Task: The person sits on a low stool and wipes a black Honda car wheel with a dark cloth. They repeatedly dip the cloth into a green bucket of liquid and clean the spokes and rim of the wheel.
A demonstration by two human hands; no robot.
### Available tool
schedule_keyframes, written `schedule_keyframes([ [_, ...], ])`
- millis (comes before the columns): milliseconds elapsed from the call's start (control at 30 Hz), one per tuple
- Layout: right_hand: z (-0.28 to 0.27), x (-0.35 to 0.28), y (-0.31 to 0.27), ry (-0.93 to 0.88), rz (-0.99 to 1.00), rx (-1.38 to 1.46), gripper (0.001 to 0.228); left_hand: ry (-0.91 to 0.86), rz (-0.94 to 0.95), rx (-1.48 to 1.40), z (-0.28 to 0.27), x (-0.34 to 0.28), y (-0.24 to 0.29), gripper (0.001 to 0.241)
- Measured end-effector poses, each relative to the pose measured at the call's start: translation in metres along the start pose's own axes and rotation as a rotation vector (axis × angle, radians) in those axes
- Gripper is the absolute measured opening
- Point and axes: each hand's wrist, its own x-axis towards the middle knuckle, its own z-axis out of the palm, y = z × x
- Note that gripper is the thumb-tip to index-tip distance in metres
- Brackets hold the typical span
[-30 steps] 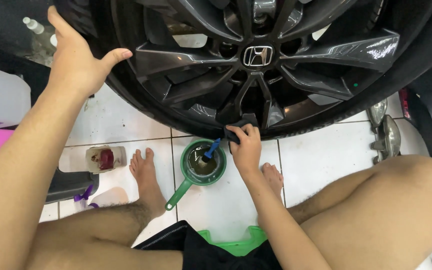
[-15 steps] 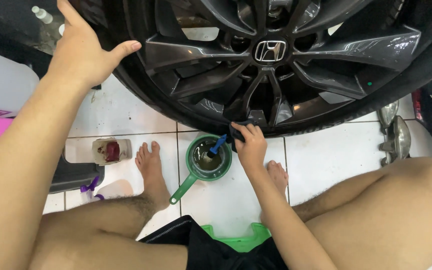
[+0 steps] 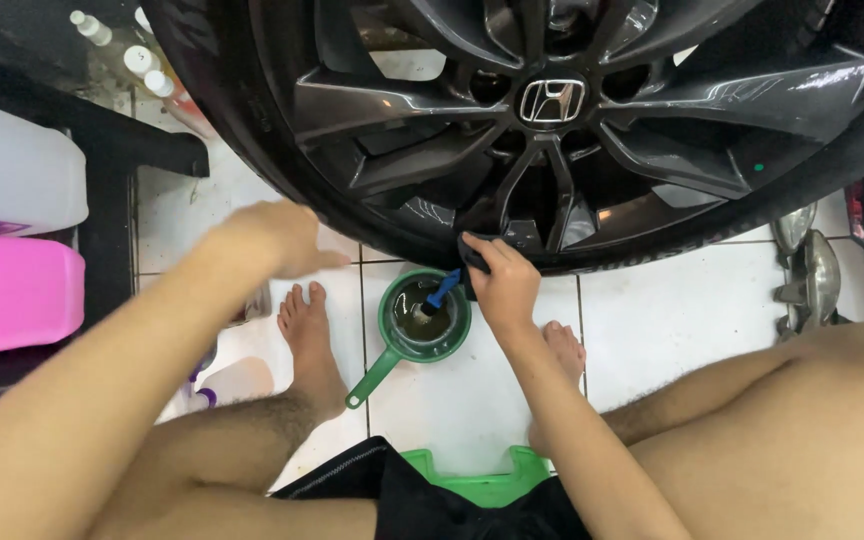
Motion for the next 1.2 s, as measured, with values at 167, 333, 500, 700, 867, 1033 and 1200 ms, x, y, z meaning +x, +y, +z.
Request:
schedule_keyframes([
  [167, -0.003, 0.011, -0.002, 0.033, -0.004, -0.008, 0.024, -0.032, 0.335, 0.076, 0.112, 0.038, 0.031, 0.082],
  [333, -0.005, 0.019, -0.001, 0.034, -0.004, 0.014, 0.022, -0.505, 0.276, 0.215, 0.027, -0.034, 0.072, 0.063],
  [500, 0.005, 0.006, 0.014, -0.044, -0.042, -0.063, 0.025, -0.613, 0.306, 0.254, 0.147, 0.055, 0.084, 0.079],
  [700, -0.012, 0.038, -0.001, 0.062, -0.045, -0.069, 0.025, -0.353, 0.231, 0.013, 0.193, 0.044, 0.090, 0.068],
  [867, -0.010, 0.025, 0.002, -0.101, -0.080, -0.205, 0.036, -0.101, 0.216, -0.247, 0.245, 0.045, 0.078, 0.045],
  [1033, -0.016, 0.032, 0.000, 0.064, -0.085, 0.039, 0.035, -0.150, 0.081, -0.337, 0.273, 0.027, 0.078, 0.053],
  [1200, -0.018, 0.040, -0.005, 0.090, -0.096, 0.128, 0.032, -0.203, 0.032, -0.306, 0.269, 0.024, 0.065, 0.056],
])
